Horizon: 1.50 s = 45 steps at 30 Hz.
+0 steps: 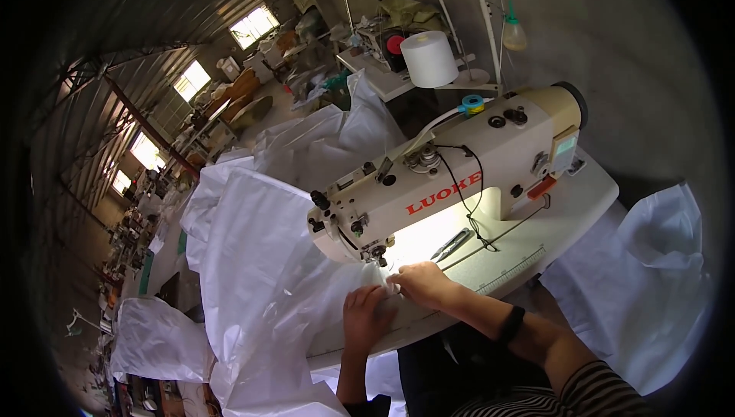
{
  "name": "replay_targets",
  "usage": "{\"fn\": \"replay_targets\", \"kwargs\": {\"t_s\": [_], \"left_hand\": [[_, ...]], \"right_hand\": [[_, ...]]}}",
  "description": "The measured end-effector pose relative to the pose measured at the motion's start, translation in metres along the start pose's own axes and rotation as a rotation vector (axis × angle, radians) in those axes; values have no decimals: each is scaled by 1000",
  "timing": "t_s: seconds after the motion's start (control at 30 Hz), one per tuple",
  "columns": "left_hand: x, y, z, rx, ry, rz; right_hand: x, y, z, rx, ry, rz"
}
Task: Sewing large white woven industrial bags using a sewing machine.
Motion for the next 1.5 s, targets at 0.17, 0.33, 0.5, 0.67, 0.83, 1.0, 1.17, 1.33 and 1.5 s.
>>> {"fn": "replay_targets", "kwargs": {"t_s": [0.17,0.33,0.5,0.67,0.83,1.0,1.17,1.33,1.5], "left_hand": [[-15,-6,-4,21,158,65],[-27,-14,-9,49,165,122],[-36,-45,-21,291,112,314],[-47,-45,-17,228,186,266],[-48,-50,-18,125,224,277],[-51,-61,-18,279,182,356],[-47,-68,-20,487,242,390],[-34,-33,-2,96,279,112],[-40,-41,-9,58,249,108]], "right_hand": [[-6,6,0,17,9,-37],[-12,9,5,-47,-46,-30],[-12,17,1,-53,30,-39],[-17,19,-11,11,128,8],[-17,17,-7,52,151,76],[-19,16,-4,70,138,111],[-28,24,-14,80,202,127],[-32,31,-15,23,214,-8],[-35,25,-5,17,185,-48]]}}
Point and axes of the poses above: each hand's wrist, its own x-axis away from the middle knuckle, its own z-axis out of the back of the hand, y = z × x, the point moved 5 cm from there along -x, towards the middle knuckle, and after that the axes turned 15 degrees about -y, right-handed, at the moved point
